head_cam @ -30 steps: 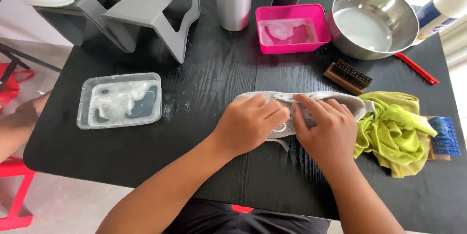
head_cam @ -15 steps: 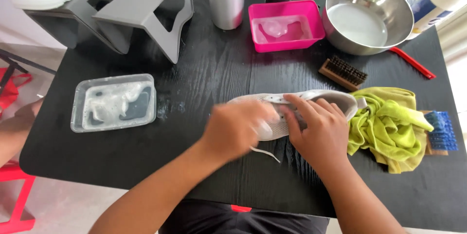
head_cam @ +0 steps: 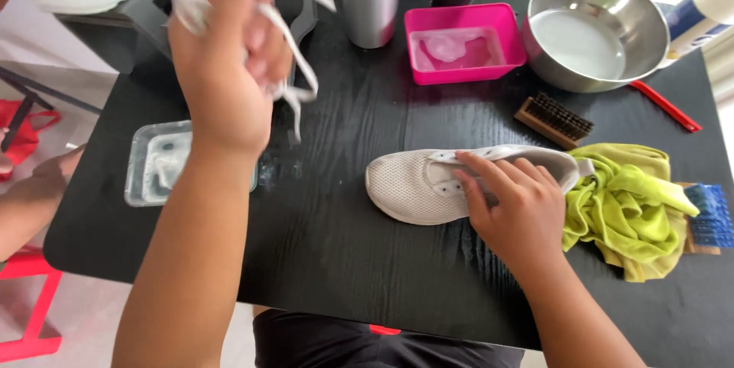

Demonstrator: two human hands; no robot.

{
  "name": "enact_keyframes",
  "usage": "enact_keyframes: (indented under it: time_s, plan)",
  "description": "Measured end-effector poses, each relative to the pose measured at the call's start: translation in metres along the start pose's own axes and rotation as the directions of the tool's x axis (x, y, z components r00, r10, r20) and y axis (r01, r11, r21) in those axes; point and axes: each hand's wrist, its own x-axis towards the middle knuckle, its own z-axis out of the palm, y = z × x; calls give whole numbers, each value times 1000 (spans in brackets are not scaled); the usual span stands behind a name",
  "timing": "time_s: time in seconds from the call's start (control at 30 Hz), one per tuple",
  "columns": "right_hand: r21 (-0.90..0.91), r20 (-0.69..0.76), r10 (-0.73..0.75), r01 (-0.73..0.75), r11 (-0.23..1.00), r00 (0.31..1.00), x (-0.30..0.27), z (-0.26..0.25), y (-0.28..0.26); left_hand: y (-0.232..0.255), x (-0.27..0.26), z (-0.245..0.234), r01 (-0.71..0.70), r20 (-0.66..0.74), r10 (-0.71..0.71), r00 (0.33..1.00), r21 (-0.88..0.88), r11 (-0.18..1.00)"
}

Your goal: The person prepares a workspace by wiping it down, then laces a white sneaker and cleans debris from the shoe's sole.

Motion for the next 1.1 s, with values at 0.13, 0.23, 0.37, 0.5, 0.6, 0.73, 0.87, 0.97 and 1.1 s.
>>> enact_keyframes:
  time_s: [0.13,0.23,0.37,0.5,0.6,0.73,0.87,0.97,1.1]
  plan:
    - [-3,1,-2,2,1000,1000,1,-1,-1,-37,16,-20,11,-14,-13,1000,-138,990]
    - [-3,-16,-18,18,1000,1000,2,-2,-1,-67,8,-34,-215,93,204,974,644,734]
    - [51,-37,4,-2,999,999,-1,-3,1,-80,-20,-41,-269,266,-211,941,963,17]
    - [243,-72,48,-29,970,996,1,-13,4,-44,-31,-24,-217,308,-441,843,945,245]
    - [241,-201,94,-44,969,975,-4,-17,13,-52,-39,-11,-250,376,-208,903,854,456]
    - [159,-269,168,-128,979,949,0,-29,35,-58,-64,29,-290,599,-279,750,678,675]
    - [293,-111,435,-389,873,893,7,-32,44,-107,-96,43,-428,647,-402,648,746,510]
    - [453,-42,458,-392,801,888,4,-27,49,-118,-102,40,-457,632,-348,692,757,467]
    - [616,-103,419,-272,739,902,7,-20,45,-96,-86,34,-104,518,-476,711,747,657]
